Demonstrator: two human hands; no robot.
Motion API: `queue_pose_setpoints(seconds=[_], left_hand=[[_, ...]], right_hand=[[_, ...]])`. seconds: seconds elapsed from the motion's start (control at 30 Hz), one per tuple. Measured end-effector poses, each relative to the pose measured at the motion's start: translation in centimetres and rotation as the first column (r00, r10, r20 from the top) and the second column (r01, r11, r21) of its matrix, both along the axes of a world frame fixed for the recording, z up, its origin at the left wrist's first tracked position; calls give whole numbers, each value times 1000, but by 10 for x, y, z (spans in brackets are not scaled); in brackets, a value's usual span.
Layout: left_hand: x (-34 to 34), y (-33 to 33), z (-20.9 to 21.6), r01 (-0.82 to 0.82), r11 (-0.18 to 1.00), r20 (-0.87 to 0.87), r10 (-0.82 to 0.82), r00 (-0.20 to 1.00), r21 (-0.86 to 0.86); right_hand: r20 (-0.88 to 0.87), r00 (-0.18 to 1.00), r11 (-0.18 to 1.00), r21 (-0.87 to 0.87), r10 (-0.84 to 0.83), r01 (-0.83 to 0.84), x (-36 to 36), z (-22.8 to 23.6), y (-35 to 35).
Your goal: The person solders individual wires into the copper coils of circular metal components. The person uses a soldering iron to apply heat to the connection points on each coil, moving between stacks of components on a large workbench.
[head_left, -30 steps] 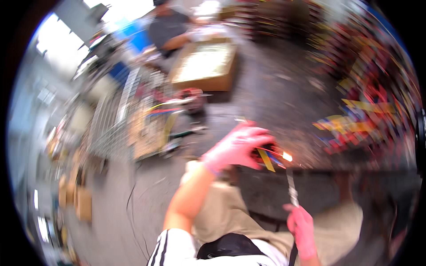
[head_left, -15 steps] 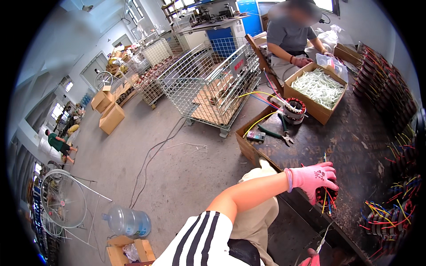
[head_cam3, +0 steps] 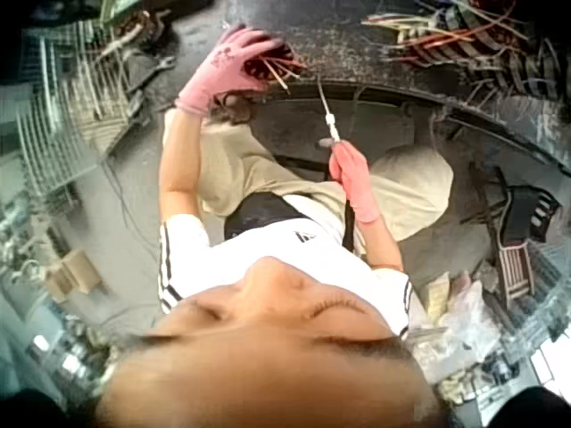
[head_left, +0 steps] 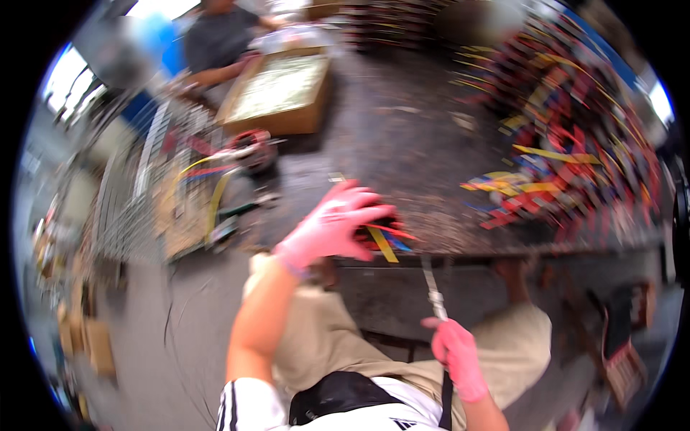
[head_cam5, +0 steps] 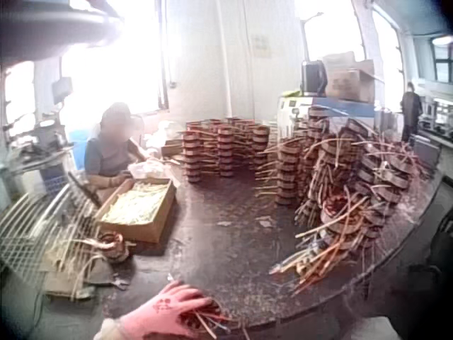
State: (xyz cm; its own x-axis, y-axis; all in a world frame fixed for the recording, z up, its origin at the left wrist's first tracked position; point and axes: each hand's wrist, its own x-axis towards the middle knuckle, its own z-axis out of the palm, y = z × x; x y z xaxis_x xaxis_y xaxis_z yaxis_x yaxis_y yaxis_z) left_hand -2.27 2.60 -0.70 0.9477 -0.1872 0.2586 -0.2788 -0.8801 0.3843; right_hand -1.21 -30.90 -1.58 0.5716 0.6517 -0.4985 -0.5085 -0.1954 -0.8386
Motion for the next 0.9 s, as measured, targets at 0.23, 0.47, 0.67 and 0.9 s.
queue_pose_setpoints(seconds=[0.23, 0.47, 0.67, 0.9], left_hand=[[19, -20, 3, -24, 998, -85, 28, 996, 53], [14, -18, 4, -21, 999, -101, 26, 995, 50], [15, -16, 3, -18, 998, -99, 25, 995, 66], [15, -18, 4, -23, 997, -102, 30, 994, 69]], right_hand=[[-122, 991, 997, 53, -44, 51, 2, -12, -14], [-100, 995, 999, 16, -29, 31, -1, -8, -7], [-137, 990, 997, 62, -36, 45, 0, -12, -3], [-154, 987, 997, 50, -43, 51, 1, -14, -7]])
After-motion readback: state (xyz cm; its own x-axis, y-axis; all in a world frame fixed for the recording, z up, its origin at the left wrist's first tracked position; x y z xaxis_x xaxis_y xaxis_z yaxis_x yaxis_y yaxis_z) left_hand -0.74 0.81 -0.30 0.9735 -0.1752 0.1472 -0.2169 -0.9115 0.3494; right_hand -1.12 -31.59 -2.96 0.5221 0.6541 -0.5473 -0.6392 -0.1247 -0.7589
